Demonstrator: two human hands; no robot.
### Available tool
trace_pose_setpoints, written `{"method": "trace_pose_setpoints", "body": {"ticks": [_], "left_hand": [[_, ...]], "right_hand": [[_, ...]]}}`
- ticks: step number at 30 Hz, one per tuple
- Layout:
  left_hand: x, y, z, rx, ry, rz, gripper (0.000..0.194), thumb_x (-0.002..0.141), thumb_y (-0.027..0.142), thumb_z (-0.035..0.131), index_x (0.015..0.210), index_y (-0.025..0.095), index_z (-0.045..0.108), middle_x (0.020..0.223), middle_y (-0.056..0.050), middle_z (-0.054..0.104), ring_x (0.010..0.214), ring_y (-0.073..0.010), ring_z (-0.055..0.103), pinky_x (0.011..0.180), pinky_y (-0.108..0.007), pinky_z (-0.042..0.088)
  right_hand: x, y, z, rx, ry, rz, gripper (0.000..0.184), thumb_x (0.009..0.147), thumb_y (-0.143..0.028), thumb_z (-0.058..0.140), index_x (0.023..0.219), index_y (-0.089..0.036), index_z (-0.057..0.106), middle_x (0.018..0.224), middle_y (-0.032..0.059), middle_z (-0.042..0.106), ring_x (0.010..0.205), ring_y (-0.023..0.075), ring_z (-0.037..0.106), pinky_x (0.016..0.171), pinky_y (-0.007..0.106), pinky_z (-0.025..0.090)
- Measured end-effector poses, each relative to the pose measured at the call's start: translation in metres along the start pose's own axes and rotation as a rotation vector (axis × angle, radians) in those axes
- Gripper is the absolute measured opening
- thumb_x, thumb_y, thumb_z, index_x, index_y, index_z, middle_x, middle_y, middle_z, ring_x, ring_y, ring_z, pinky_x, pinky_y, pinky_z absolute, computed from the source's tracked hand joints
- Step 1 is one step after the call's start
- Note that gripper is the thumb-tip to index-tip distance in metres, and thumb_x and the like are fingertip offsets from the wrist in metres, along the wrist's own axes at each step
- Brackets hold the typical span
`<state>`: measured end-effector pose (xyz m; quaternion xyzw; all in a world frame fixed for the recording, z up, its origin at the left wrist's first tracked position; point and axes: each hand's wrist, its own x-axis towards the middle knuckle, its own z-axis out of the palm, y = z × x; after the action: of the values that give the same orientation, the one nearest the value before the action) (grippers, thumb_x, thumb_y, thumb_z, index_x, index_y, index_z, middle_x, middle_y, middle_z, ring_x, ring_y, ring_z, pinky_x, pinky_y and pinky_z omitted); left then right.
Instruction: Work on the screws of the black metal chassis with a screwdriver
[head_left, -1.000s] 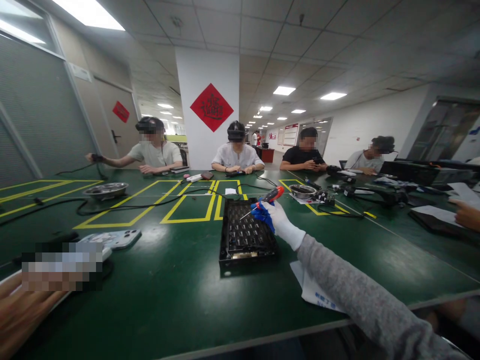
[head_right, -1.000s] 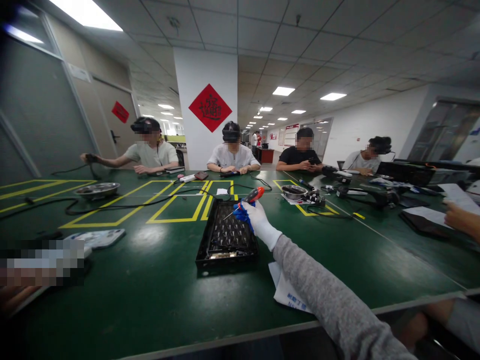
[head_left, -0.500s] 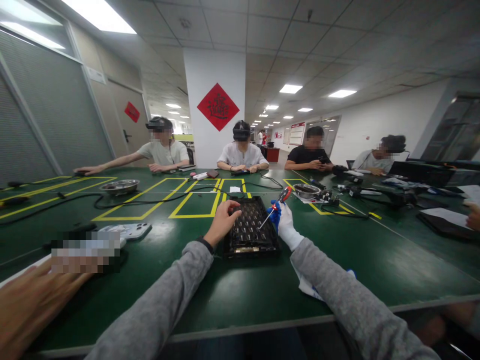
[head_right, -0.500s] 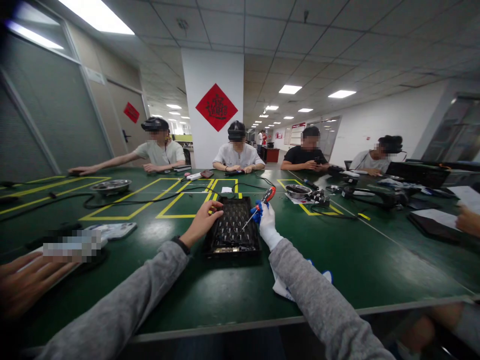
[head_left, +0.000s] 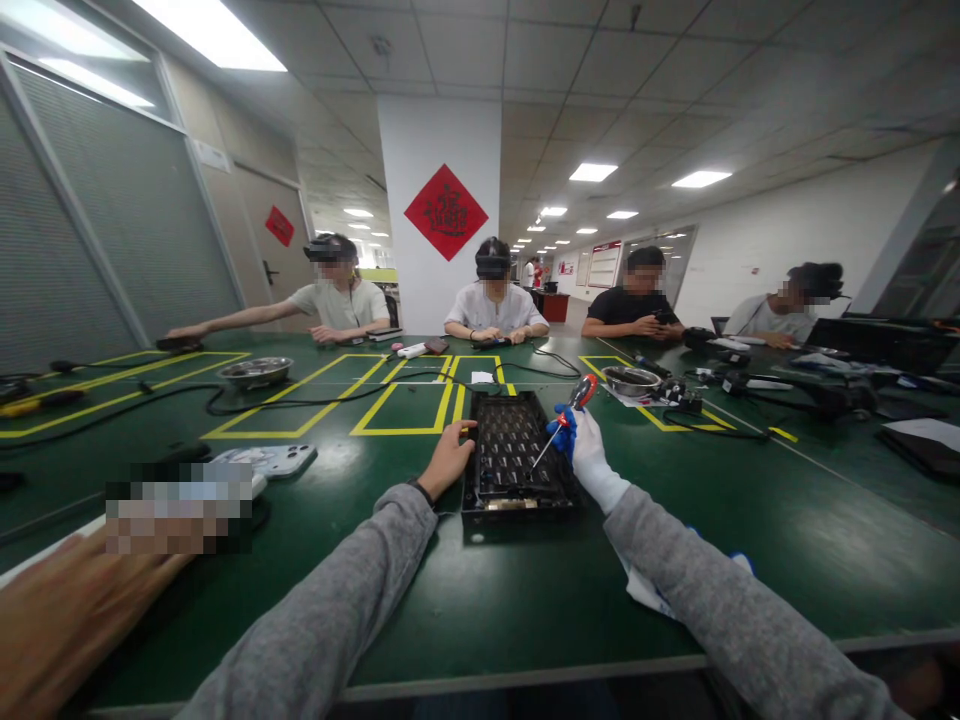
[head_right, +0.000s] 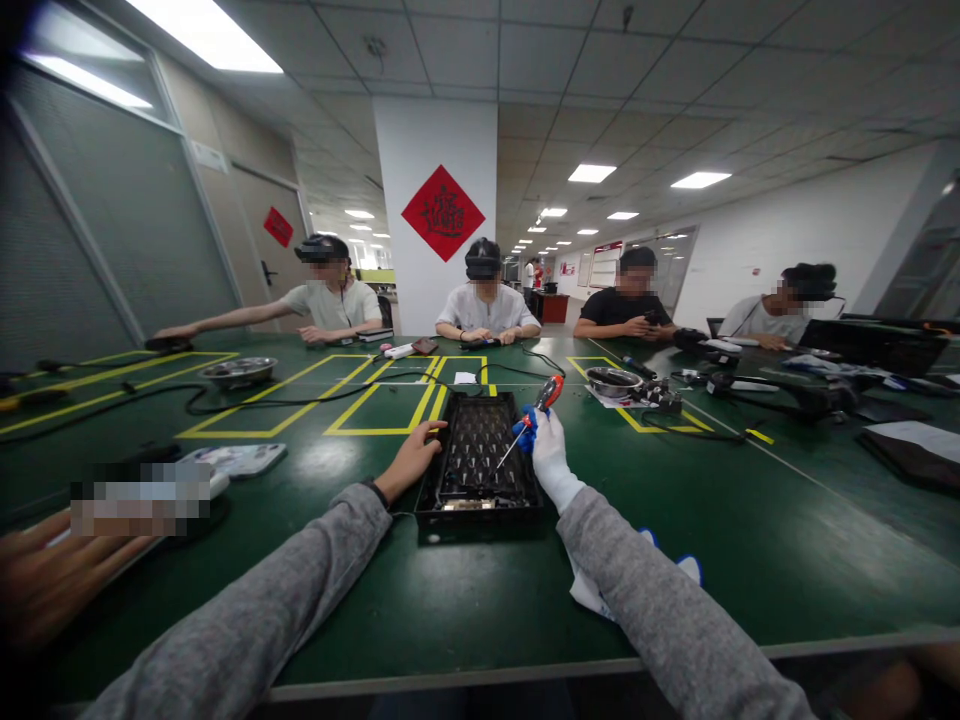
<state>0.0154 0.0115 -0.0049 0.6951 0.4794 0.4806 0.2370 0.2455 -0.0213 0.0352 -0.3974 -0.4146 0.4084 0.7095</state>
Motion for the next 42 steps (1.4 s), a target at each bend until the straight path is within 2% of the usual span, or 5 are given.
{"method": "trace_pose_setpoints", "body": {"ticks": [13,20,28,35,42], "left_hand": [[-0.003,0.006,-0.003,0.069,-0.017,0.063,0.036,0.065,0.007,0.042,0.096,0.017,0.058,0.105,-0.005,0.055,0.103,-0.0180,0.047,0.096,-0.034,0.035],[-0.002,0.004,-0.011,0.095,-0.032,0.052,0.037,0.064,0.007,0.040,0.094,0.018,0.060,0.103,-0.004,0.057,0.103,-0.0187,0.047,0.097,-0.036,0.033],[-0.003,0.006,-0.008,0.100,0.015,0.065,0.033,0.065,0.009,0.039,0.084,0.018,0.064,0.098,-0.003,0.059,0.101,-0.0190,0.049,0.095,-0.036,0.035],[-0.008,0.013,-0.008,0.115,0.050,0.103,0.030,0.068,0.012,0.036,0.073,0.019,0.065,0.092,-0.002,0.061,0.099,-0.0183,0.050,0.094,-0.034,0.035],[-0.009,0.012,-0.008,0.130,0.049,0.094,0.029,0.068,0.012,0.038,0.074,0.019,0.066,0.092,-0.003,0.061,0.102,-0.0197,0.049,0.096,-0.036,0.034]], "right_hand": [[0.000,0.001,0.000,-0.004,-0.015,-0.013,0.035,0.072,-0.046,0.049,0.090,-0.017,0.054,0.056,-0.0028,0.056,0.045,0.0085,0.050,0.039,0.018,0.035],[0.001,-0.005,-0.002,0.014,-0.017,0.023,0.037,0.073,-0.049,0.048,0.091,-0.016,0.055,0.055,-0.0010,0.059,0.040,0.0085,0.048,0.039,0.019,0.038],[0.001,-0.006,0.000,0.084,-0.123,0.127,0.036,0.072,-0.047,0.052,0.089,-0.015,0.055,0.059,0.0035,0.063,0.039,0.0103,0.051,0.037,0.021,0.039],[-0.005,-0.005,0.004,0.045,-0.175,0.118,0.037,0.070,-0.046,0.056,0.089,-0.015,0.055,0.061,0.0037,0.064,0.043,0.0111,0.053,0.038,0.021,0.040],[-0.006,-0.003,0.004,0.043,-0.204,0.117,0.034,0.071,-0.045,0.055,0.089,-0.015,0.055,0.060,0.0018,0.063,0.045,0.0110,0.054,0.039,0.020,0.041]]}}
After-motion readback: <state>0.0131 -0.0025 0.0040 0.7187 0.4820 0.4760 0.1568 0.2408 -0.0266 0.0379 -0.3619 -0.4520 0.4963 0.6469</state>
